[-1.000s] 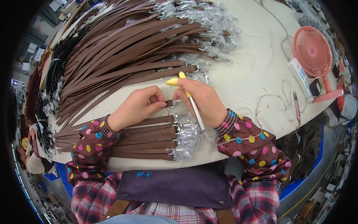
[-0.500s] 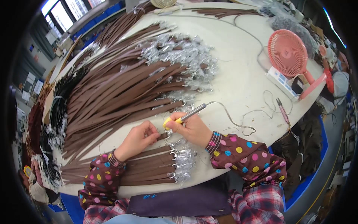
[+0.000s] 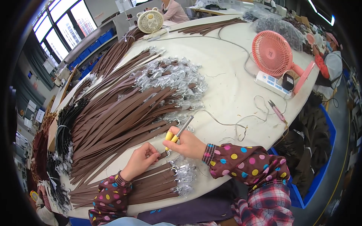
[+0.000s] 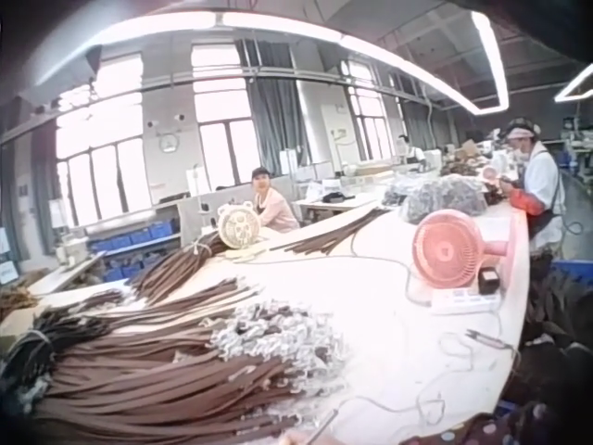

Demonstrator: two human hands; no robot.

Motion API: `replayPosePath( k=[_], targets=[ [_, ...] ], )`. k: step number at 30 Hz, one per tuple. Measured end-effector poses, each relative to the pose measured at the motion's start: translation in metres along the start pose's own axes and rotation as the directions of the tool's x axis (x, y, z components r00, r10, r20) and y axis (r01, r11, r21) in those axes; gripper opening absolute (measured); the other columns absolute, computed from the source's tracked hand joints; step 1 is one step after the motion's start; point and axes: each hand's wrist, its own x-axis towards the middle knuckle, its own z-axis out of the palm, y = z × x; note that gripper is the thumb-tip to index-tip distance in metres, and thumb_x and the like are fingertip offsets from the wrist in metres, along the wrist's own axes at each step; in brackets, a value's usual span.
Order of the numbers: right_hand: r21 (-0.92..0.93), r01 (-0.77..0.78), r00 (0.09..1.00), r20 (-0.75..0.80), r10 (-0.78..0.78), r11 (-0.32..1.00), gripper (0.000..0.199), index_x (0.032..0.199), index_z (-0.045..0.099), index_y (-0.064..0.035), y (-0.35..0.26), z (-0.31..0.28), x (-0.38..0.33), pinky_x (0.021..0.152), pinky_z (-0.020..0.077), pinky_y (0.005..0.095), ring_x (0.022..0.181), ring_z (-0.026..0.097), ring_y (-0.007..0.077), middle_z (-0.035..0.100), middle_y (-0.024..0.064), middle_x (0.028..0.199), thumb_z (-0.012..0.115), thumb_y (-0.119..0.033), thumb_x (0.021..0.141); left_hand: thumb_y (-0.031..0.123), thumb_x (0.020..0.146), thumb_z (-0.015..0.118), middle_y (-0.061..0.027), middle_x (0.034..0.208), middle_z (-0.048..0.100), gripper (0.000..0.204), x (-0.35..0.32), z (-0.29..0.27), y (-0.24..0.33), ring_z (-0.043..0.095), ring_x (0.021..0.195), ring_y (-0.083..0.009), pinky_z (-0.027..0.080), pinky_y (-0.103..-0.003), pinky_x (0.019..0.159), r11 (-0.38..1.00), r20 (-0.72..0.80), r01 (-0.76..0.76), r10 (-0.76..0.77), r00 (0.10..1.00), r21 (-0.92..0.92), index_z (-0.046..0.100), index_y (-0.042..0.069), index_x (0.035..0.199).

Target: Applying adhesive or edge-finishing to the hardware connections of leather straps using a precision tool.

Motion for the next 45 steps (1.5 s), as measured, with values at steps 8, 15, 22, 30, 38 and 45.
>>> replayPosePath(
  k=[8, 15, 22, 30, 38, 45],
  targets=[
    [-0.132, 0.075, 0.993, 0.097, -0.062, 0.988, 0.028, 0.089, 0.054, -0.0025, -0.011, -0.009, -0.005, 0.067, 0.0434, 0.0267, 0.074, 0.053, 0.0114, 0.058, 0.0043, 0.08, 0.069, -0.026, 0.085, 0.01, 0.089, 0.061, -0.0033, 0.076, 0.062, 0.015, -0.003, 0.005, 0.002, 0.059, 0.067, -0.0074, 0.049, -0.021, 0.06, 0.999, 0.001, -0.013, 0.013, 1.0, 0.038, 0.051, 0.0, 0.088],
    [-0.013, 0.028, 0.991, 0.128, -0.026, 1.0, 0.016, 0.089, 0.051, -0.0049, -0.016, -0.009, 0.002, 0.072, 0.0427, 0.0236, 0.079, 0.055, 0.0067, 0.059, 0.0017, 0.082, 0.062, -0.017, 0.089, 0.011, 0.084, 0.064, -0.0078, 0.072, 0.064, 0.014, -0.005, 0.002, -0.002, 0.063, 0.067, -0.0149, 0.05, -0.028, 0.062, 1.0, -0.068, 0.0, 0.001, 0.998, 0.023, 0.054, 0.0, 0.085],
    [-0.155, 0.089, 0.99, 0.12, -0.071, 0.984, 0.016, 0.084, 0.049, -0.0034, -0.019, 0.013, 0.017, 0.059, 0.0394, 0.0234, 0.066, 0.049, 0.0077, 0.053, 0.0017, 0.074, 0.062, -0.014, 0.085, 0.01, 0.083, 0.063, -0.0103, 0.07, 0.064, 0.015, 0.002, -0.003, -0.002, 0.063, 0.063, -0.02, 0.048, -0.03, 0.058, 0.997, -0.065, -0.069, 0.068, 0.996, -0.019, 0.052, 0.0, 0.084],
    [-0.12, 0.041, 0.999, 0.031, -0.038, 0.992, 0.02, 0.081, 0.047, -0.0024, 0.001, 0.019, 0.004, 0.052, 0.0394, 0.0248, 0.062, 0.05, 0.0088, 0.051, 0.0031, 0.071, 0.065, -0.011, 0.082, 0.009, 0.083, 0.063, -0.0118, 0.071, 0.064, 0.015, -0.004, 0.003, -0.002, 0.064, 0.064, -0.0226, 0.048, -0.031, 0.058, 0.998, -0.069, -0.062, 0.06, 0.996, -0.019, 0.051, 0.0, 0.084],
    [-0.156, -0.048, 0.993, 0.098, 0.064, 0.987, 0.018, 0.086, 0.045, -0.0042, -0.004, 0.015, 0.003, 0.062, 0.0399, 0.022, 0.071, 0.051, 0.0059, 0.053, 0.0009, 0.076, 0.063, -0.008, 0.084, 0.008, 0.086, 0.063, -0.0051, 0.075, 0.06, 0.015, -0.003, 0.002, 0.002, 0.059, 0.068, -0.0106, 0.046, -0.025, 0.06, 1.0, -0.039, -0.026, 0.026, 0.999, -0.015, 0.05, 0.0, 0.086],
    [-0.131, 0.023, 0.999, 0.037, -0.018, 0.991, 0.022, 0.082, 0.045, -0.0024, 0.004, 0.019, 0.005, 0.05, 0.039, 0.0226, 0.058, 0.047, 0.0067, 0.05, 0.0023, 0.071, 0.066, -0.009, 0.08, 0.009, 0.085, 0.063, -0.0075, 0.073, 0.061, 0.015, -0.002, 0.002, -0.001, 0.059, 0.066, -0.0159, 0.046, -0.028, 0.059, 0.999, -0.054, -0.041, 0.039, 0.998, -0.034, 0.05, 0.0, 0.085]
  ],
)
